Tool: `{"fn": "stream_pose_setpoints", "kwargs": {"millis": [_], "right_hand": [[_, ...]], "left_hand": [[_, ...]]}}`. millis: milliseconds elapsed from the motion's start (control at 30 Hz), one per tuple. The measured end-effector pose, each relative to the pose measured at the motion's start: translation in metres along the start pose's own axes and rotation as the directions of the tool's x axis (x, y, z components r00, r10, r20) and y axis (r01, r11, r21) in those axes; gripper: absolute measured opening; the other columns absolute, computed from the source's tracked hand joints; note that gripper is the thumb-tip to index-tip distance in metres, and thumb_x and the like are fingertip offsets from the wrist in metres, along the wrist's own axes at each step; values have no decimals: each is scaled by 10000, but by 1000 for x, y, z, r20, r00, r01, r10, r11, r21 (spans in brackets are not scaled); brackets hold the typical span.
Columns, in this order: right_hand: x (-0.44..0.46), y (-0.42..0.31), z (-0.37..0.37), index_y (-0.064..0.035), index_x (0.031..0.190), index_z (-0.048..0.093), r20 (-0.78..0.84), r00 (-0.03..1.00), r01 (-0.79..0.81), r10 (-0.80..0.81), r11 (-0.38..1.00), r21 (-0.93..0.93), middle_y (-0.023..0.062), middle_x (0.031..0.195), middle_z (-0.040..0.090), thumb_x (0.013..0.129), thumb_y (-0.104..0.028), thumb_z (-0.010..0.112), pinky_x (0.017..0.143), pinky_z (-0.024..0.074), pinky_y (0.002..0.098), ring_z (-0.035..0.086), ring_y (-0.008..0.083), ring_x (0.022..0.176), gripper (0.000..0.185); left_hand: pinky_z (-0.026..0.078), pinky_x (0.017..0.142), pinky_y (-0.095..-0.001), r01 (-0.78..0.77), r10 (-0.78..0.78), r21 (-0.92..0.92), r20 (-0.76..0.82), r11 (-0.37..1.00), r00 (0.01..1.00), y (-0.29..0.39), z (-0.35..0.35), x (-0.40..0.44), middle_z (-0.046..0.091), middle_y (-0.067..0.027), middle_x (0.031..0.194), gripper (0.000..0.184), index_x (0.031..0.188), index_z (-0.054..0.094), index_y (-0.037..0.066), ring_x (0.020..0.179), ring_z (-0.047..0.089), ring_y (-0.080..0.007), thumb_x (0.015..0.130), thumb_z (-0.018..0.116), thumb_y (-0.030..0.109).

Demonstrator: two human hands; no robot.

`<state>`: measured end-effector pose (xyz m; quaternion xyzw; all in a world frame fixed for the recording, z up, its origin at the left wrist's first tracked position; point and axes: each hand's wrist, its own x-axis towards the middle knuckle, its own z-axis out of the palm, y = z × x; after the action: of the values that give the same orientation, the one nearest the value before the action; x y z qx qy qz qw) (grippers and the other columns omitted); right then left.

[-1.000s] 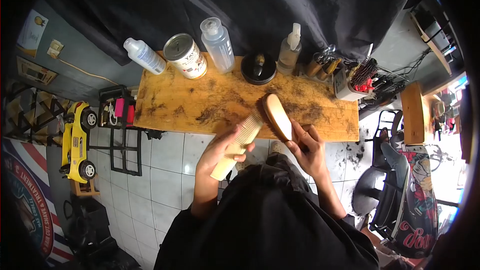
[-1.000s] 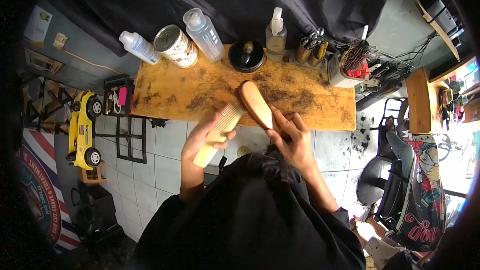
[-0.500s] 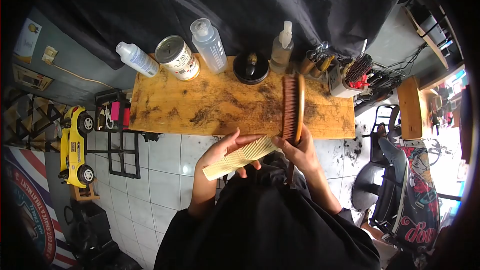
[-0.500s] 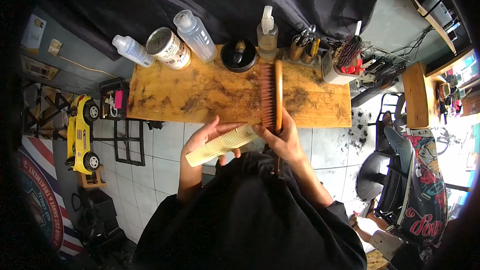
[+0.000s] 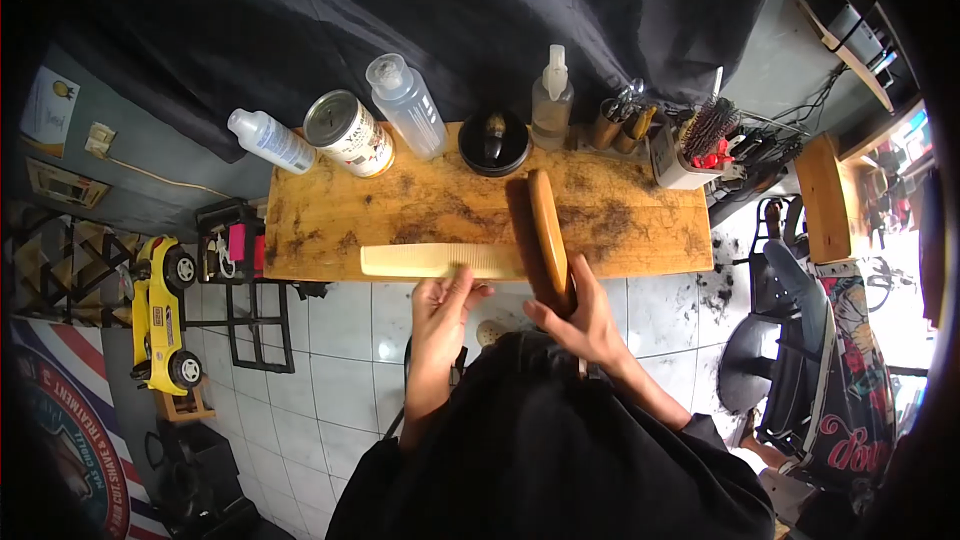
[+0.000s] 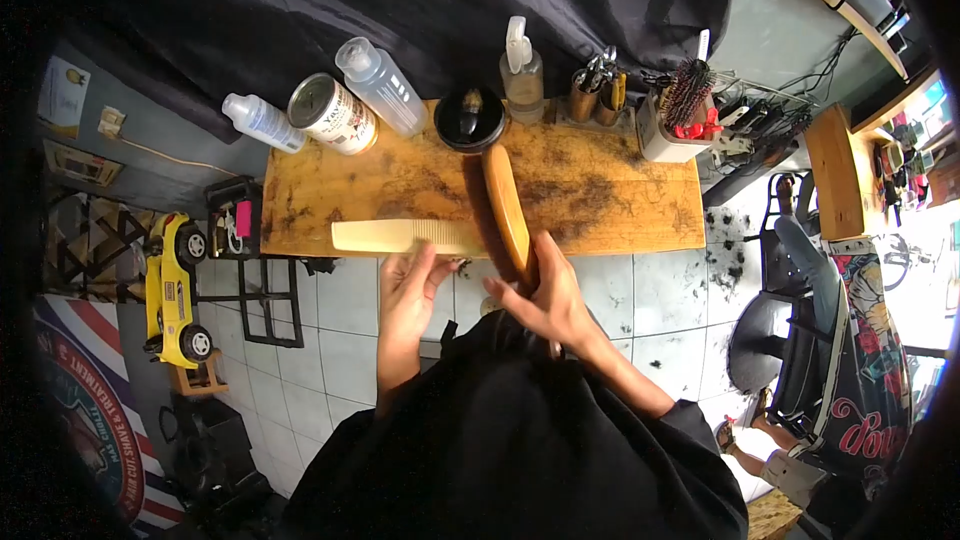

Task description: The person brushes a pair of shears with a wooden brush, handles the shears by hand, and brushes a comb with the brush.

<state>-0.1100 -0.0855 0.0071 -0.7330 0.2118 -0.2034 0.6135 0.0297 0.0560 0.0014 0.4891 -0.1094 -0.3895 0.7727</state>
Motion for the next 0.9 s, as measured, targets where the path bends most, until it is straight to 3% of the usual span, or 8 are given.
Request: {"fn": "stream_pose_setpoints", "kwargs": {"millis": [67, 200, 267, 467, 600, 667, 767, 900], "right_hand": [[-17, -1, -2, 44, 1142, 483, 60, 998, -17, 27, 987, -160, 180, 963, 562, 736, -186, 755, 743, 457, 356, 578, 242, 872, 540], [-53, 2, -6, 32, 1236, 448, 304, 932, -216, 195, 976, 35, 194, 940, 606, 855, -137, 639, 769, 468, 333, 615, 253, 853, 458], [-65, -1, -13, 17, 1315, 396, 343, 920, -156, 189, 980, -122, 251, 1066, 628, 904, -122, 604, 846, 483, 362, 645, 335, 1011, 481], [-54, -12, -8, -8, 1430, 309, 172, 984, 80, -51, 983, -165, 274, 1090, 620, 904, -59, 566, 794, 516, 380, 655, 387, 919, 588], [-39, -12, -1, -36, 1428, 357, 186, 973, 177, -134, 955, -239, 279, 978, 633, 885, -1, 549, 652, 519, 342, 674, 355, 739, 578], [-31, -17, 3, -46, 1429, 363, 98, 995, 27, -10, 984, -175, 270, 903, 632, 882, 19, 530, 627, 507, 318, 652, 369, 682, 575], [-10, -24, 0, -48, 1437, 356, -1, 999, 43, -44, 987, -155, 248, 845, 621, 888, 21, 515, 599, 480, 284, 601, 194, 605, 576], [-9, -37, -4, -44, 1438, 357, -3, 1000, 15, -15, 998, -65, 214, 846, 636, 903, 7, 490, 614, 466, 263, 510, 77, 655, 554]], "left_hand": [[562, 764, -323, -66, 63, -4, -251, 998, 966, 10, 0, 0, 648, -90, 992, 178, 1058, 583, 1, 897, 647, -186, 946, 583, 138], [576, 787, -334, -188, 174, -27, -267, 982, 948, 15, -15, -2, 652, -115, 1038, 194, 1085, 578, -8, 963, 660, -222, 957, 560, 136], [560, 855, -361, -214, 200, -29, -245, 976, 949, 18, -18, -2, 643, -133, 1087, 212, 1101, 577, -16, 1027, 645, -248, 961, 554, 141], [517, 936, -393, -307, 301, 23, -284, 951, 910, 13, -8, 2, 632, -134, 1124, 238, 1115, 592, -9, 1049, 633, -269, 951, 577, 162], [545, 842, -355, -306, 325, 114, -220, 945, 920, 10, 10, -1, 663, -118, 1027, 199, 1069, 627, -11, 887, 663, -207, 932, 607, 132], [537, 753, -291, -224, 257, 261, -100, 939, 961, 5, 16, -9, 665, -90, 972, 200, 1077, 629, -20, 814, 651, -161, 941, 593, 123], [527, 758, -277, -238, 212, 315, 115, 919, 971, -3, 16, -14, 642, -75, 998, 240, 1124, 605, -36, 849, 638, -140, 950, 580, 128], [549, 771, -298, -235, 260, 205, -108, 950, 960, 0, 13, -12, 652, -87, 1019, 249, 1108, 603, -44, 860, 638, -146, 950, 581, 149]]}}
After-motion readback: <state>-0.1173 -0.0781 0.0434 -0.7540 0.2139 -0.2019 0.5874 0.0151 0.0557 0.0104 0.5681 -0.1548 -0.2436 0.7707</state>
